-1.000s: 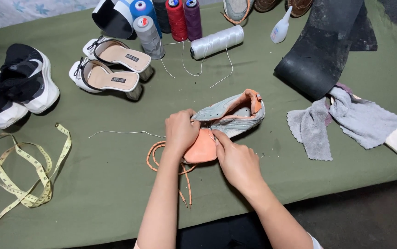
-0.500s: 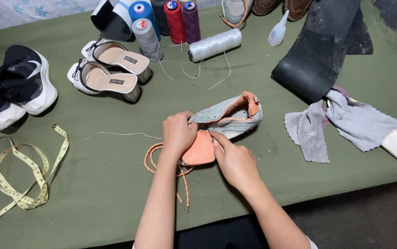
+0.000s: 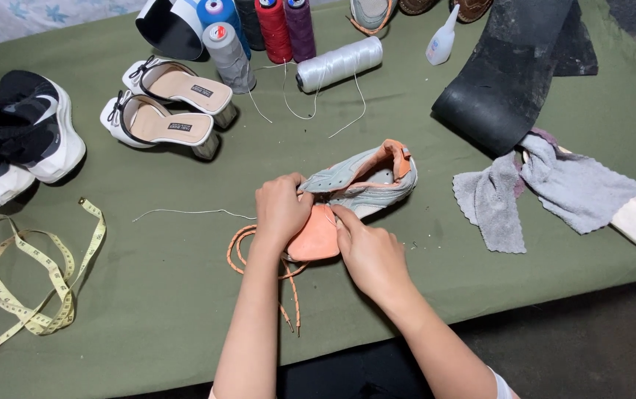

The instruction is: Hand-sewing a side panel onto a sneaker using a needle, thread, and an awl on a repair bench.

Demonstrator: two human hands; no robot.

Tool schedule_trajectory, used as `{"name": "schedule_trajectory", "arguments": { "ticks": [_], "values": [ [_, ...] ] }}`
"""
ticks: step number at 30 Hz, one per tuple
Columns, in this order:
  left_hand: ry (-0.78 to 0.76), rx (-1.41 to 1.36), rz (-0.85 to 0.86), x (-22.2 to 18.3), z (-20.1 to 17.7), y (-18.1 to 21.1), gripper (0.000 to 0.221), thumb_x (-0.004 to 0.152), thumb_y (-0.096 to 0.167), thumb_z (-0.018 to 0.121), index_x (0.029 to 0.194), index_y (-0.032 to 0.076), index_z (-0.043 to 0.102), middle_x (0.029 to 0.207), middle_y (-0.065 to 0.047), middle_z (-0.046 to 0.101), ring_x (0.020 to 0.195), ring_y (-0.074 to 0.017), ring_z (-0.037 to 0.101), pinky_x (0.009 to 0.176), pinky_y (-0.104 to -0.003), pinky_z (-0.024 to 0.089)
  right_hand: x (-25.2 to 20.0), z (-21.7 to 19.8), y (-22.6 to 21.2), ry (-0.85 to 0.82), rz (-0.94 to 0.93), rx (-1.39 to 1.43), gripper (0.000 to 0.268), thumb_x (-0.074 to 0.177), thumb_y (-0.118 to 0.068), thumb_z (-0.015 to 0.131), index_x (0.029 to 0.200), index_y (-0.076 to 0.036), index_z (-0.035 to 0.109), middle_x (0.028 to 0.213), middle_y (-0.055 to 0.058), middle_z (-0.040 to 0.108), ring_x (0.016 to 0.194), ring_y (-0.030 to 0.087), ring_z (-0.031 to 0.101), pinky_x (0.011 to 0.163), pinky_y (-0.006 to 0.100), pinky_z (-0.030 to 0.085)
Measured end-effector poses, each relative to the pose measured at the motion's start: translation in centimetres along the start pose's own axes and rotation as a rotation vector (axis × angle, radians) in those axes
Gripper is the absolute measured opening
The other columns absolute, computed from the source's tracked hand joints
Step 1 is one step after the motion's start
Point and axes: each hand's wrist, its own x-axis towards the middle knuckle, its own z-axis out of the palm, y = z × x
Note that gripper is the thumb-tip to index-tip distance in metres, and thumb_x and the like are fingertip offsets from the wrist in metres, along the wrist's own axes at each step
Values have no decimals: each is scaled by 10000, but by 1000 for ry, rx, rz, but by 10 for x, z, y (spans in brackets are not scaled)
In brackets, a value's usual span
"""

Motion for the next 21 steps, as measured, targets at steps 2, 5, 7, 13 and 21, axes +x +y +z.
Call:
{"name": "schedule_trajectory", "arguments": {
  "ticks": [2, 5, 7, 13, 21],
  "values": [
    [-1, 11, 13, 1, 0, 0, 177, 831, 219, 637, 902, 115, 761, 847, -167, 739, 917, -453, 714, 846, -551, 542, 5, 6, 4, 24, -41, -102, 439, 1031, -371, 363, 1441, -437, 503, 1022, 208, 761, 1024, 476, 718, 929, 593, 548],
    [6, 16, 23, 1, 2, -2, 160, 817, 226, 632, 870, 133, 750, 802, -143, 723, 885, -438, 716, 823, -530, 549, 2, 8, 5, 70, -80, -153, 425, 1041, -351, 355, 1433, -403, 510, 942, 207, 757, 957, 470, 736, 883, 590, 567],
    [7, 17, 25, 0, 0, 0, 161, 818, 221, 630, 871, 127, 750, 802, -148, 723, 883, -441, 716, 819, -532, 549, 3, 11, 7, 99, -114, -178, 415, 1042, -333, 364, 1426, -372, 520, 907, 209, 750, 919, 473, 741, 849, 592, 577],
    [21, 36, 37, 1, 2, -2, 148, 808, 222, 641, 863, 127, 741, 788, -136, 718, 874, -434, 719, 813, -531, 551, 7, 23, 14, 188, -193, -254, 392, 1041, -298, 401, 1409, -306, 535, 795, 200, 728, 807, 465, 752, 745, 586, 600],
    [-7, -13, 19, -16, -20, 8, 196, 793, 257, 658, 944, 176, 754, 853, -74, 738, 888, -363, 734, 824, -488, 567, 7, 28, 19, 199, -196, -249, 405, 1038, -315, 403, 1427, -333, 514, 780, 186, 720, 798, 463, 752, 734, 590, 599]
  ]
}}
